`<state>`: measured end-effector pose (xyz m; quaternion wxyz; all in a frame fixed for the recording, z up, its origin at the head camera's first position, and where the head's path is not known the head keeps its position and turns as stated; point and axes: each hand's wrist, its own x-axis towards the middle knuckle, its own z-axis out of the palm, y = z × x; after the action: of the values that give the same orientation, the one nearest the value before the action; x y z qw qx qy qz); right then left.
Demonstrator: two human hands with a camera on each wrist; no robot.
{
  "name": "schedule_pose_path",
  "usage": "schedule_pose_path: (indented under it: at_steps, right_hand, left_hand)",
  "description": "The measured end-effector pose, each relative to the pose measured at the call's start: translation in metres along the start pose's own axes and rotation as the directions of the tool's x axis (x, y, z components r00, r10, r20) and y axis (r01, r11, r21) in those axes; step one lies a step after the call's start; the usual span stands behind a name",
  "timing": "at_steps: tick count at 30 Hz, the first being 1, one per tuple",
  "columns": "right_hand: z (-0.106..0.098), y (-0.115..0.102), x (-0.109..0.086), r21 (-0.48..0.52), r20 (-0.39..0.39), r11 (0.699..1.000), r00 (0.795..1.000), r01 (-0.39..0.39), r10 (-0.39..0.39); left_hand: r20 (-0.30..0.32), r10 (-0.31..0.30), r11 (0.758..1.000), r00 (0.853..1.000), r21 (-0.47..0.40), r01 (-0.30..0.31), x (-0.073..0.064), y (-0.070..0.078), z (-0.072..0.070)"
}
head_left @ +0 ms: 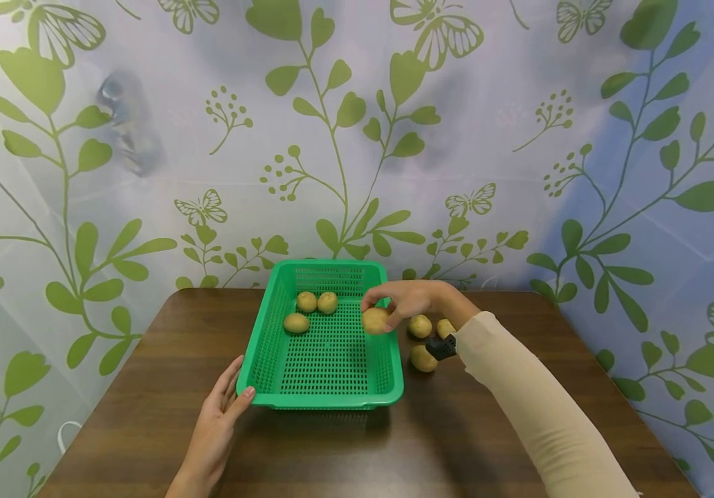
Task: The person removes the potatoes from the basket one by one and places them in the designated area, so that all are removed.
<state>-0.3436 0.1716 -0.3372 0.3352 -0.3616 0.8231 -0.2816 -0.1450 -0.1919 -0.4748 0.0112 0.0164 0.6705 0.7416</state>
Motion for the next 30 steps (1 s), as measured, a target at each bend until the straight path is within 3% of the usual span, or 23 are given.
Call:
schedule_pose_path:
  at_steps: [17,24,30]
  right_hand:
    - [-0.002,0.013,-0.025,0.045,-0.02,0.998,0.999,-0.035,0.036]
    - [-0.002,0.026,-0.042,0.054,-0.054,0.995,0.995,-0.081,0.084]
    - [0.005,0.042,-0.054,0.037,-0.07,0.998,0.996,-0.055,0.057]
  left_hand:
    - [-0.002,0.008,1.0,1.0,0.014,-0.008,-0.002,0.001,-0.004]
    - [-0.009,-0.003,1.0,1.0,0.025,0.004,-0.001,0.002,-0.003]
    - [-0.003,-0.003,1.0,1.0,0.02,0.003,-0.001,0.002,0.002]
